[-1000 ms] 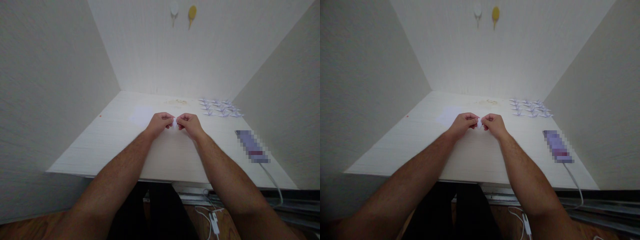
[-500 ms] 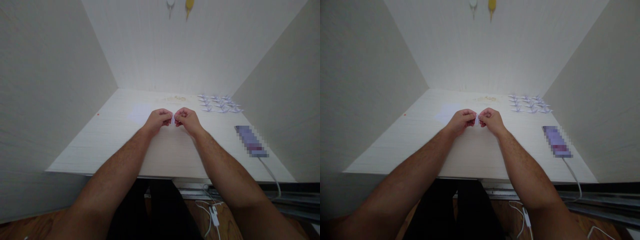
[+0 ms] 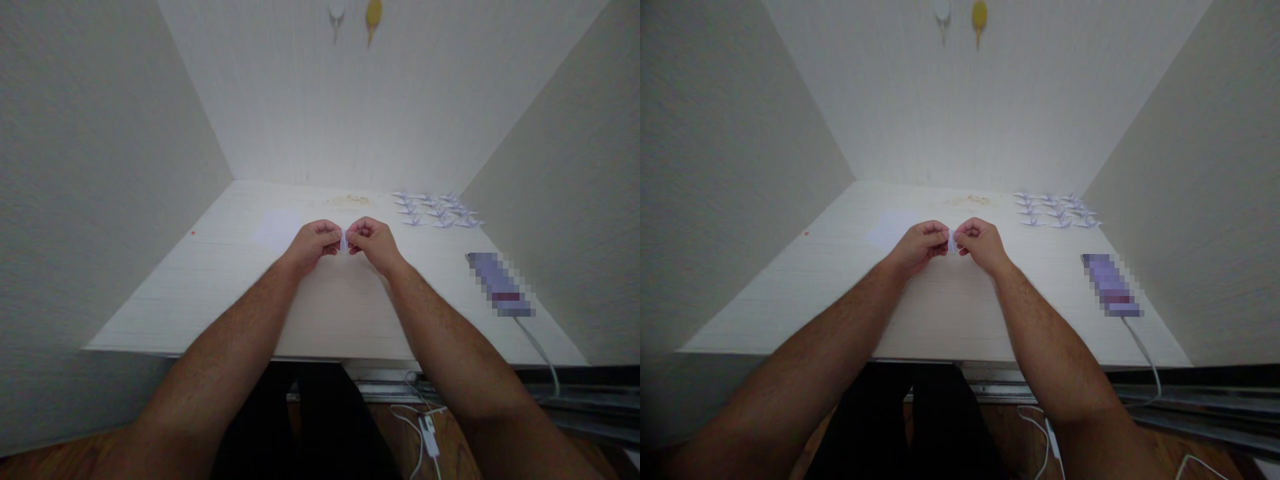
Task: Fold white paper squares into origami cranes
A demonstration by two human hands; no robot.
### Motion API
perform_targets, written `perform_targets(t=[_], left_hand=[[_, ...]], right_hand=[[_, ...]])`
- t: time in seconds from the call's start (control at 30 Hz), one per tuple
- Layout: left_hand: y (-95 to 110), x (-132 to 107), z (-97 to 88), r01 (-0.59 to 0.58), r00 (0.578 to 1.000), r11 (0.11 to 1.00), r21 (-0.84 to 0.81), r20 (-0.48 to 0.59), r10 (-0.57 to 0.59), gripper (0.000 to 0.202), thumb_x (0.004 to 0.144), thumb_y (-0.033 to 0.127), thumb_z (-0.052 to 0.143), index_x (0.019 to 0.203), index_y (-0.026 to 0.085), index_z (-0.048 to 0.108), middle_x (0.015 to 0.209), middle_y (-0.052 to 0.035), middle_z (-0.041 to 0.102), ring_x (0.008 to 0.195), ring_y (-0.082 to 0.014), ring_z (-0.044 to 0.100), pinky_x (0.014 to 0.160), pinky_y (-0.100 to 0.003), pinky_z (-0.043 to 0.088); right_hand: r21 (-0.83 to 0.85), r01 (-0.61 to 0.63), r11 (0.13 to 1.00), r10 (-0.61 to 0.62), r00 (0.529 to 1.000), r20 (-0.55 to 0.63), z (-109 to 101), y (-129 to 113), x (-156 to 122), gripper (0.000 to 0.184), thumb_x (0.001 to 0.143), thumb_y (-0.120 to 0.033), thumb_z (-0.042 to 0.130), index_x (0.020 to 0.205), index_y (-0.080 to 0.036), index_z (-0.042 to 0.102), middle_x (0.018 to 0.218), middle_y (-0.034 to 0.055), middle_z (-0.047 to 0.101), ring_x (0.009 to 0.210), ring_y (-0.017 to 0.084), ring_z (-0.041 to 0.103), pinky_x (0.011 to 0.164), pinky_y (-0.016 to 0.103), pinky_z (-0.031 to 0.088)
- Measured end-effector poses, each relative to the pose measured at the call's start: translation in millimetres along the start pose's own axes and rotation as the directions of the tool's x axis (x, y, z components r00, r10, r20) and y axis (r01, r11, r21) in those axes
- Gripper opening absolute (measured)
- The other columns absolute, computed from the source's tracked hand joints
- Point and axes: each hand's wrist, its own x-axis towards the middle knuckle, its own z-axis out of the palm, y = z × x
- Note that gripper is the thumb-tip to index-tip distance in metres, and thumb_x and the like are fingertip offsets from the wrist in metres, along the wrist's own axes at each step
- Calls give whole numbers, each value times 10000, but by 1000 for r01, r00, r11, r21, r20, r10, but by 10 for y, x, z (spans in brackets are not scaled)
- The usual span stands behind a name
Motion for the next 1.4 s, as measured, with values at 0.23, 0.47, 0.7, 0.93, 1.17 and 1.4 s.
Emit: perform_targets(t=[0.23,0.47,0.7,0.93,1.17,1.4], left_hand=[[-12,6,-4,-96,995,994,62,1,96,220,645,263,761,743,140,607,648,-4,633,571,-105,587,563,-247,471],[34,-9,25,-225,961,917,329,-78,264,174,674,258,735,752,124,656,665,-24,658,571,-97,564,579,-246,474],[-6,19,-8,-281,946,877,390,-38,321,185,699,283,722,797,130,689,784,-59,699,629,-110,582,606,-253,483],[19,4,1,-297,931,847,441,-63,359,180,713,283,713,814,134,699,781,-60,710,633,-112,597,611,-245,488],[41,-41,36,-286,923,814,506,-83,375,196,740,318,689,834,147,702,879,-73,734,635,-114,626,596,-237,504],[39,-45,49,-258,931,841,475,-112,349,226,687,331,741,798,142,687,881,-85,737,651,-132,647,621,-262,519]], right_hand=[[-7,28,1000,-28,999,-17,9,-28,-3,195,634,-307,740,691,-180,604,586,-22,626,499,98,557,482,239,507],[-50,36,998,-37,999,-16,7,-67,-12,225,641,-355,763,709,-162,671,657,17,671,569,118,586,529,264,521],[-120,68,991,-73,996,-43,11,-75,-17,276,610,-378,808,703,-155,675,642,15,663,526,103,565,495,243,481],[-115,88,989,-96,993,-69,3,-43,8,233,654,-374,765,729,-165,696,658,15,673,515,101,561,494,248,493],[-138,97,986,-110,990,-91,6,-44,26,268,638,-422,764,694,-175,676,648,17,674,515,111,560,489,253,489],[-184,111,977,-129,988,-89,12,-56,12,304,657,-458,758,692,-173,658,629,16,662,510,112,557,494,250,476]])
